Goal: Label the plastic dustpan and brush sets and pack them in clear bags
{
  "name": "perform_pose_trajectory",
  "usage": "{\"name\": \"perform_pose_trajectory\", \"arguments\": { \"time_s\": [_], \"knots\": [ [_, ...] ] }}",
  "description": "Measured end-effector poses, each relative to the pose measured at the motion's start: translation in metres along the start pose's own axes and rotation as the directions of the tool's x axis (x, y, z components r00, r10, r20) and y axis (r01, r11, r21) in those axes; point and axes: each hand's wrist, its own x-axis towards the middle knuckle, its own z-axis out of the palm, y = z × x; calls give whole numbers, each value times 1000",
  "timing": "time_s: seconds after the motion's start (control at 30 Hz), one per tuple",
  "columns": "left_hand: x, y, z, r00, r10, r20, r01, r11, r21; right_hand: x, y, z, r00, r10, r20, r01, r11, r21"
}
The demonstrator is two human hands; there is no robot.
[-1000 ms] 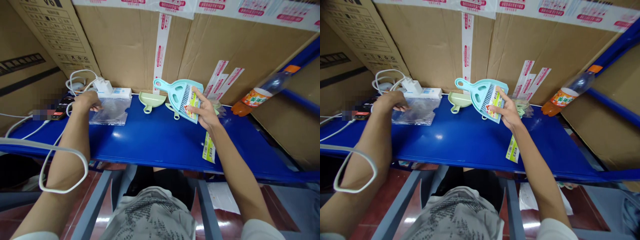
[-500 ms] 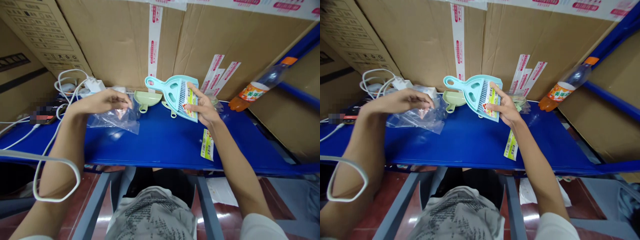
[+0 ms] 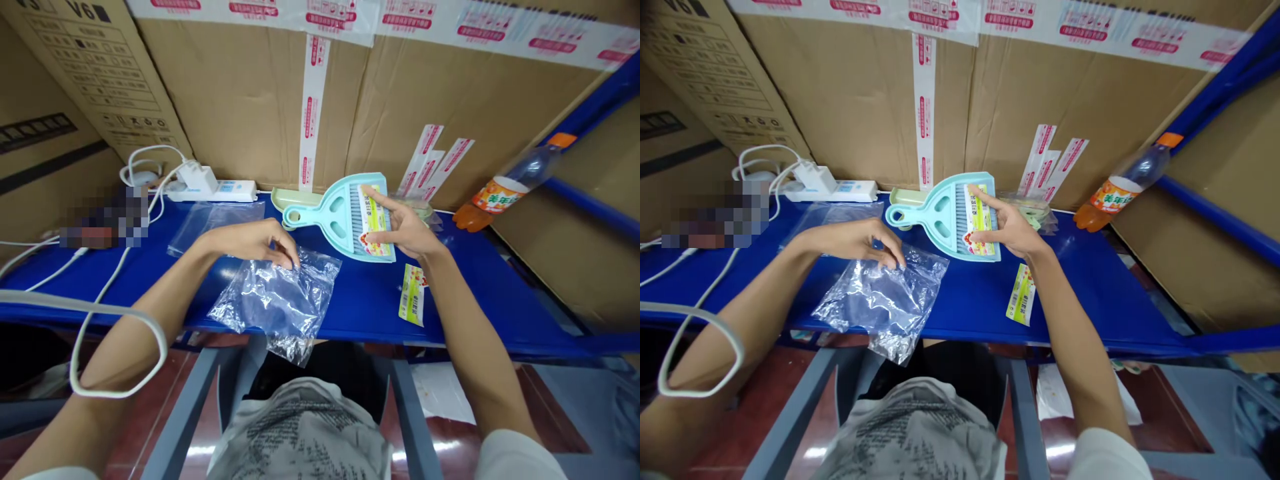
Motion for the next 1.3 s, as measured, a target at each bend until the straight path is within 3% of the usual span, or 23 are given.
{"name": "perform_pose_trajectory", "arguments": {
  "time_s": [0.17,0.37,0.53,0.67,0.83,0.93,1.0,1.03,1.13,1.17,1.2,1.23,1.3],
  "knots": [
    [-12,3,-10,993,81,-86,-82,997,-4,-5,-1,-10,984,93,149,-80,993,-89],
    [0,2,-1,932,269,-241,-213,949,234,-2,4,-6,939,140,315,-85,979,-183],
    [16,0,19,890,381,-251,-278,889,365,-2,4,4,902,241,359,-214,970,-114],
    [19,-2,25,887,393,-243,-278,874,399,-3,5,8,877,318,360,-342,940,2],
    [24,0,31,862,392,-321,-245,877,413,-2,14,28,829,367,421,-402,916,-6],
    [21,7,29,847,381,-371,-201,875,440,0,20,46,881,303,363,-364,925,110],
    [14,10,20,788,330,-520,-83,893,441,1,23,54,933,244,266,-301,932,201],
    [10,10,13,721,292,-628,-2,908,420,2,23,56,952,221,214,-269,934,233],
    [-5,-4,-10,418,134,-898,193,953,232,6,25,54,980,180,84,-197,935,294],
    [-9,-12,-17,360,47,-932,231,963,138,7,25,51,985,165,43,-170,936,308],
    [-12,-20,-23,325,-65,-944,265,964,25,8,26,48,989,145,5,-139,938,318],
    [-14,-29,-28,322,-196,-926,298,950,-97,9,26,46,992,124,-26,-109,939,325],
    [-15,-43,-32,360,-422,-832,354,887,-296,11,28,42,993,93,-67,-66,943,326]
  ]
}}
